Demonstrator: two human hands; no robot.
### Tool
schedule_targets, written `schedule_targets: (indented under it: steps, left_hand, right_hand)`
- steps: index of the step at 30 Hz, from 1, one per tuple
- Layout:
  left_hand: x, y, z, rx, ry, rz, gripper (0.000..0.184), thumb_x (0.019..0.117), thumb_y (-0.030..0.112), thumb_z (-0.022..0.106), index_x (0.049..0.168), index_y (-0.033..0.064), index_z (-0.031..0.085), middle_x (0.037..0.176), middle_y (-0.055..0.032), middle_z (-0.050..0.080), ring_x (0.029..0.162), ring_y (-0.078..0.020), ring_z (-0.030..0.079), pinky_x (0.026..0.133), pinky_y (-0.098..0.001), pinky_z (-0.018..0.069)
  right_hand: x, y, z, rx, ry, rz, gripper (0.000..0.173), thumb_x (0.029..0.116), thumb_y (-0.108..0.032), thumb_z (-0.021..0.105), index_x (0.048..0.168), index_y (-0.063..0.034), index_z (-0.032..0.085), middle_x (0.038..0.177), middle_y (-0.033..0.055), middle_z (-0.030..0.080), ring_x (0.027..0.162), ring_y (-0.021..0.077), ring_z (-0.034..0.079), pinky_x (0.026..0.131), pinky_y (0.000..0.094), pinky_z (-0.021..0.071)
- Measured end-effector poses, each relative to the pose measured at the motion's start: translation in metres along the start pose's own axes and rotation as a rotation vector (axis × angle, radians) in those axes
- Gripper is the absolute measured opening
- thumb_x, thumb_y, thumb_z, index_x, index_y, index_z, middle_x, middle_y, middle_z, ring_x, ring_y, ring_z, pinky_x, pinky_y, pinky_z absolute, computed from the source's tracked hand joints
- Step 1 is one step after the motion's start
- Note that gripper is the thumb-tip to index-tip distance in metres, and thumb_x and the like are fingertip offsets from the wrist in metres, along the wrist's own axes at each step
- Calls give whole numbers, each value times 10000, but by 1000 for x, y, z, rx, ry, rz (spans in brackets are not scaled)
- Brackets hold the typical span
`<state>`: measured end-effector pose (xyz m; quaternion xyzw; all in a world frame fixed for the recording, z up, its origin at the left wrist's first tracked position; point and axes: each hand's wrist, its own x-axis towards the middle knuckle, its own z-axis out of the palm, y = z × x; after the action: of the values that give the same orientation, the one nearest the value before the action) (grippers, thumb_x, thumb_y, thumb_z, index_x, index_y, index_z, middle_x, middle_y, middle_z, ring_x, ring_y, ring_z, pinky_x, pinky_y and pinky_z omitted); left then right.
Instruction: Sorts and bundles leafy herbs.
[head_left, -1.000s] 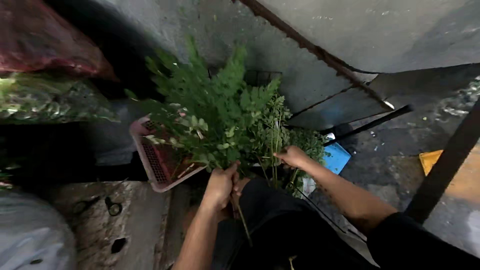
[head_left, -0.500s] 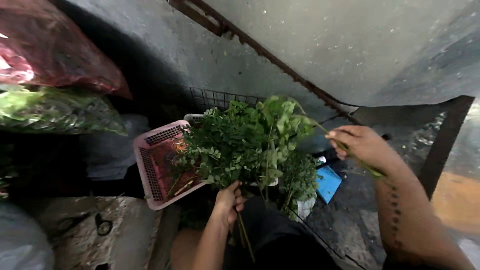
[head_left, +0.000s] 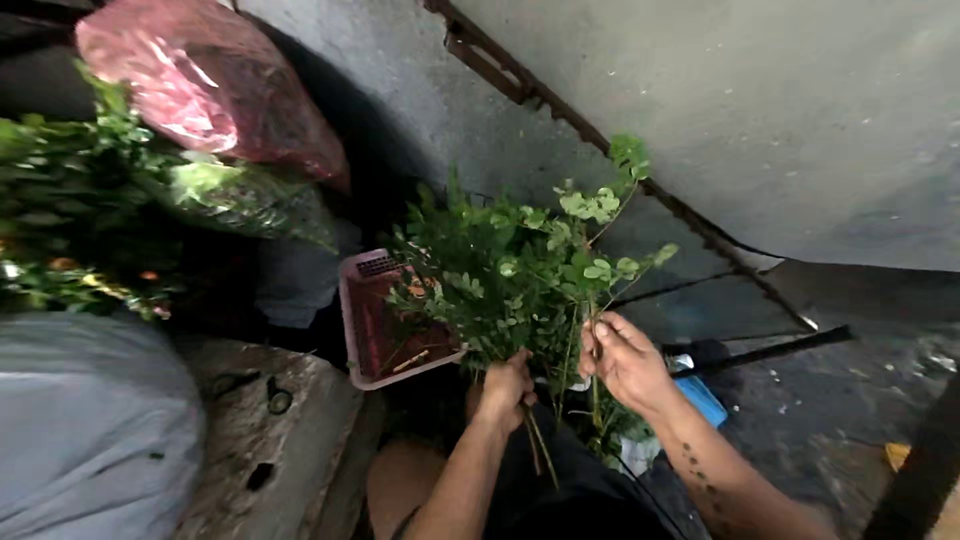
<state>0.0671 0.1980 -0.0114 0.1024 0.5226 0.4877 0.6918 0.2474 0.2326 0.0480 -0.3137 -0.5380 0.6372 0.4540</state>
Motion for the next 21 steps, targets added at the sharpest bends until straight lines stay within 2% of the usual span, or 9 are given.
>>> schedule_targets:
  steps: [4,6,9,10,12,15,17,19,21]
  left_hand:
    - [9,-17,6,1,-9,12,110,1036,147,591,1020,46,553,597,14,436,416,-78,387,394,-225,401]
    - [8,-17,7,-46,-82,36,67,1022,89,546,976,41,558,587,11,445,423,-71,396,401,-210,393]
    - [10,-16,6,-84,-185,68,137,1066,148,539,966,53,536,570,25,416,431,-79,410,430,-226,435]
    - [12,-16,5,-70,-198,72,175,1067,179,555,940,61,529,560,28,408,427,-83,409,435,-232,442]
    - [17,-20,3,-26,-195,58,172,1043,189,608,943,68,538,561,26,415,425,-88,411,436,-237,440]
    - [25,-28,3,44,-146,25,172,1006,137,661,969,74,505,581,16,426,417,-83,404,413,-227,424]
    - [26,-32,7,66,-96,27,164,1006,135,660,971,59,519,558,12,421,403,-82,398,396,-224,410]
    - [23,-34,12,72,-66,41,165,1019,149,644,944,40,546,515,15,403,389,-84,395,388,-224,401]
    - [19,-34,15,79,-54,52,188,1027,153,632,903,36,553,500,18,394,383,-84,393,386,-223,397]
  right_hand:
    - [-8,17,18,-27,-39,-92,160,1094,-184,440,1131,-84,561,917,7,667,671,108,655,627,284,603]
    - [-8,27,15,-56,-22,-77,175,1098,-174,415,1148,-71,546,934,15,661,688,113,655,635,292,602]
    - [-4,39,7,10,207,111,228,1100,-127,350,1201,-16,523,909,38,607,649,120,603,609,286,573]
    - [-1,39,4,52,296,210,230,1109,-133,355,1212,-27,531,895,37,593,621,116,576,569,267,549]
    - [3,38,-2,110,399,367,220,1118,-167,368,1228,-78,535,829,4,564,533,68,468,457,202,408]
    - [2,37,-13,39,418,359,251,1120,-234,368,1264,-94,518,721,-30,498,458,40,374,400,182,330]
    - [3,39,-21,-161,444,267,297,1114,-288,412,1235,-67,569,706,-47,481,472,32,370,417,185,341]
    - [5,41,-29,-346,501,197,326,1099,-315,462,1119,-50,651,729,-39,517,533,46,411,491,211,371]
    - [8,41,-34,-463,556,163,362,1107,-302,448,1025,-49,692,737,-39,564,559,38,440,533,212,394]
